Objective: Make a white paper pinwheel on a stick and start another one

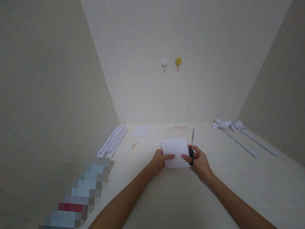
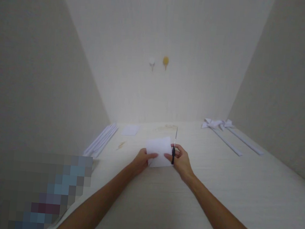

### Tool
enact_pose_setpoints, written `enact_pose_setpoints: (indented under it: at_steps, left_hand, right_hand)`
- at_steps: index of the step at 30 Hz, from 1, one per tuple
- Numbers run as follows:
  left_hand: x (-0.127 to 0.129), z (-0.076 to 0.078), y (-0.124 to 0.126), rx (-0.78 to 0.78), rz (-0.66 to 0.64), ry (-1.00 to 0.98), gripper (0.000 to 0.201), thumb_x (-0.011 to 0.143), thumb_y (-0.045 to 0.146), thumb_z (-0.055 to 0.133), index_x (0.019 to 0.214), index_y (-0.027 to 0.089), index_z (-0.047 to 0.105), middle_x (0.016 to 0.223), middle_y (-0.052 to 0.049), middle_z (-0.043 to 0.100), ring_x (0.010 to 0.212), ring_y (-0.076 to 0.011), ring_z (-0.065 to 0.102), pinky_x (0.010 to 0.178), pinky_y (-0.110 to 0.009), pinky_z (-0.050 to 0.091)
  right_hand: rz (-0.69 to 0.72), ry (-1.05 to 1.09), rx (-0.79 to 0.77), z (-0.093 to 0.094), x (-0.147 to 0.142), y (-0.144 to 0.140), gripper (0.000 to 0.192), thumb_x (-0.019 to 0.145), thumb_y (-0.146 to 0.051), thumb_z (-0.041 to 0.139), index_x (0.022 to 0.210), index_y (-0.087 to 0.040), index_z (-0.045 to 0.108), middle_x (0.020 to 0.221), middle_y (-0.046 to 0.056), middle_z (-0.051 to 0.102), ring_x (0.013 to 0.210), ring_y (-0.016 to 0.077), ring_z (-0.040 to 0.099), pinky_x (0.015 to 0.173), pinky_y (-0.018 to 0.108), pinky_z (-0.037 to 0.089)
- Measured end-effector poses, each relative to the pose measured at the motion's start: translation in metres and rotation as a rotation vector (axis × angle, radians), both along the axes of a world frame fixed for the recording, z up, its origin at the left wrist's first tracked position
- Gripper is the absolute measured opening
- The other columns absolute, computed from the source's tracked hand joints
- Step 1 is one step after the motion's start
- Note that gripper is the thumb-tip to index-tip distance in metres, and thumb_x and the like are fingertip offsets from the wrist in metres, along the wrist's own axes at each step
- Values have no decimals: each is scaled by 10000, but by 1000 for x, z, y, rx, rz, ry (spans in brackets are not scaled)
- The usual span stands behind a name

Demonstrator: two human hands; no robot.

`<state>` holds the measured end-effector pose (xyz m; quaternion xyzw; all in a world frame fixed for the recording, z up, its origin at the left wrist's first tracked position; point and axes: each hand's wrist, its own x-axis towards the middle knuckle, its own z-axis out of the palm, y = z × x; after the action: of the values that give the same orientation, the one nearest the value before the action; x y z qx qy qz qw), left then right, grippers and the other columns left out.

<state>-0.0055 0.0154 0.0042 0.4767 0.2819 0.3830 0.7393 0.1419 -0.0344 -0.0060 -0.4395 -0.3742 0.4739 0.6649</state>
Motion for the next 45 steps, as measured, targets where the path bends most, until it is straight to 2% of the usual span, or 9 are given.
enact_pose_setpoints:
  at_steps: [4,9,11,18,24,31,39,45]
  left_hand:
    - [0,4,-2,-6,31,-19,401,475,156,714,858,73,628,823,-119,662,742,-222,609,717,-342,453]
    - [0,3,-3,63,-24,-25,391,447,101,716,831,102,645,873,-102,659,789,-217,601,772,-337,436]
    - [1,2,-3,66,-17,-11,389,446,108,719,828,105,647,884,-103,657,806,-222,598,787,-344,429]
    - [2,5,-5,68,13,-59,390,507,177,709,880,104,624,911,-111,648,811,-221,598,783,-361,430]
    - [4,5,-6,27,104,-64,419,516,157,700,922,105,610,935,-107,643,829,-228,591,787,-361,436]
    - [6,6,-7,-29,74,-103,443,524,142,697,952,99,591,968,-124,630,843,-229,589,790,-357,436]
    - [7,10,-9,40,3,-113,408,520,142,700,914,96,600,1035,-131,600,901,-230,573,819,-345,423]
    - [7,7,-7,86,-20,-21,406,484,134,715,876,116,614,1052,-116,595,943,-233,553,808,-337,429]
  right_hand:
    - [44,-4,19,0,0,0,488,444,-215,764,847,-201,489,627,-28,631,520,119,562,494,225,436]
    - [-101,35,49,2,0,0,462,457,-223,757,854,-201,522,596,-59,571,476,84,515,444,193,401]
    - [-119,33,50,3,0,0,461,452,-230,759,849,-201,526,587,-63,553,466,82,502,433,195,392]
    - [-72,-13,63,5,-1,-3,462,463,-253,758,849,-211,509,579,-63,556,484,102,519,456,218,404]
    - [-51,-24,58,5,-2,-4,444,475,-246,755,846,-220,512,559,-80,534,469,80,497,438,191,374]
    - [-116,-32,57,0,-1,0,464,450,-276,760,848,-214,532,607,-66,527,473,71,469,429,190,358]
    - [-238,-43,87,4,0,0,470,449,-297,757,857,-206,542,634,-46,508,498,82,469,438,198,359]
    - [-278,-23,125,4,1,1,446,478,-287,746,869,-214,543,609,-57,516,508,84,472,469,208,370]
